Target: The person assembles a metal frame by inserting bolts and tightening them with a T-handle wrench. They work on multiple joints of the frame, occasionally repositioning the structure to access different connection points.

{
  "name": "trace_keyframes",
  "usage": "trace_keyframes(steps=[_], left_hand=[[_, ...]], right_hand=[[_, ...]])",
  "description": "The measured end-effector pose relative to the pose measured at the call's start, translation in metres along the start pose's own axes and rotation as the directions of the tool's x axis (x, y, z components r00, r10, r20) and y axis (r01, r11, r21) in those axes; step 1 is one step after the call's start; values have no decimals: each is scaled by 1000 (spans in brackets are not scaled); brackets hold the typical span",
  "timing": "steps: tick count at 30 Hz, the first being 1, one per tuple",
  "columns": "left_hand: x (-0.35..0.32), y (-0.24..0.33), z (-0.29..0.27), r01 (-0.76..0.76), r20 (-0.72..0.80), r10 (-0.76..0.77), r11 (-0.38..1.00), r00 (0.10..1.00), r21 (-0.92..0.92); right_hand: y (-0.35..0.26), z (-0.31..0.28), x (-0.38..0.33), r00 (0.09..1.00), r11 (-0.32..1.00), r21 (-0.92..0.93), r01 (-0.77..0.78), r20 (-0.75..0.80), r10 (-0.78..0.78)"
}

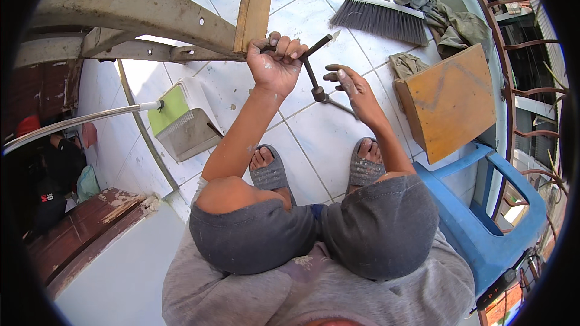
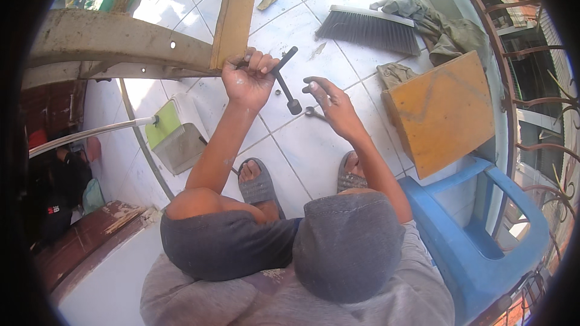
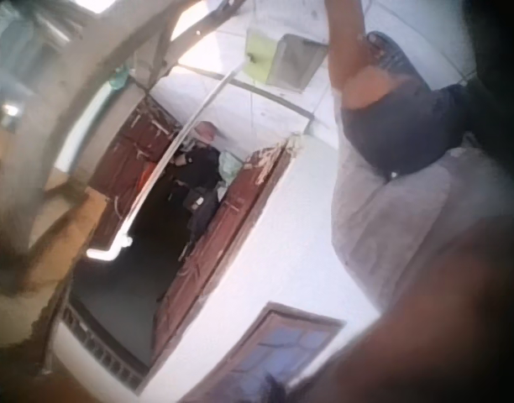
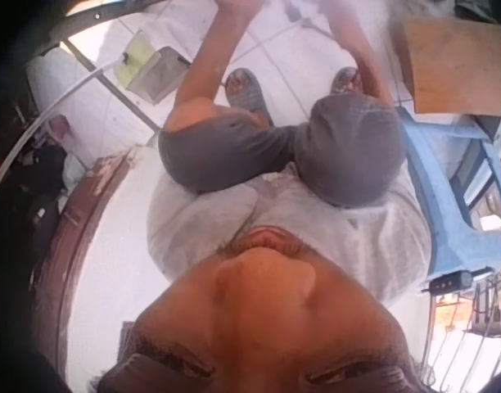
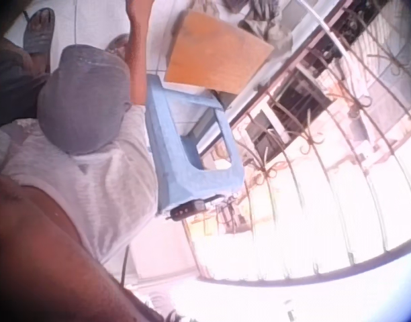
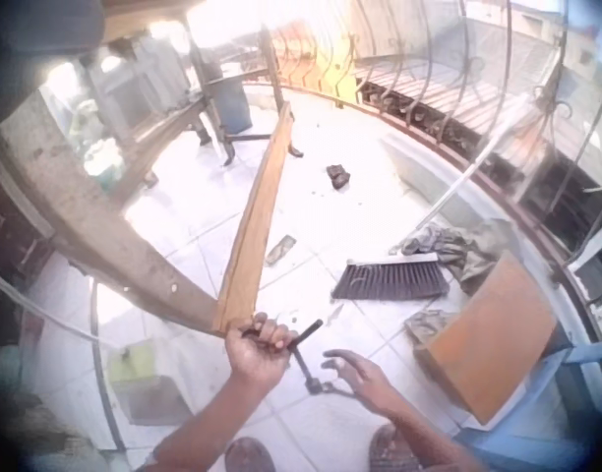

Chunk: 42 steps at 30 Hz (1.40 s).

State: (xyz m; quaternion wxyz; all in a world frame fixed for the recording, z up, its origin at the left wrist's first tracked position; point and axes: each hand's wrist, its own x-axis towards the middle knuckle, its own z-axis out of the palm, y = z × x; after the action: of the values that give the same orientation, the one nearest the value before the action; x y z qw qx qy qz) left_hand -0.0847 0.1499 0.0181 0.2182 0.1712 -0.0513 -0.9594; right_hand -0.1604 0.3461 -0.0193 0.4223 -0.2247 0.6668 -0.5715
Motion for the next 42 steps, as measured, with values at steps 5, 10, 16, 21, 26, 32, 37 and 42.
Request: trace_keyframes(steps=[5,10,16,21,26,32,37,42], left_hand=[[3,2,0,74,55,-74,997,996,1],[-15,13,29,-12,-356,103,969,929,248],[-12,7,28,-34,-352,42,999,935,30],[2,-5,7,-107,-246,111,994,963,28],[2,2,-4,-57,-69,59,998,996,28],[-8,-6,46,1,-462,101,977,881,215],[0,11,8,-33,-331,58,996,942,79],[4,2,10,-93,-220,101,995,970,44]], right_hand=[[-12,19,38,777,679,523,-516,619,114],[-5,1,77,826,736,-398,548,121,-550],[-58,-25,86,501,113,-705,701,373,-781],[-43,16,24,960,892,447,-62,-219,176],[-63,32,52,964,956,177,-235,170,206],[-46,15,64,736,430,-644,633,329,-591],[-59,2,55,730,264,-849,457,189,-657],[-17,0,19,950,917,373,-140,-211,231]])
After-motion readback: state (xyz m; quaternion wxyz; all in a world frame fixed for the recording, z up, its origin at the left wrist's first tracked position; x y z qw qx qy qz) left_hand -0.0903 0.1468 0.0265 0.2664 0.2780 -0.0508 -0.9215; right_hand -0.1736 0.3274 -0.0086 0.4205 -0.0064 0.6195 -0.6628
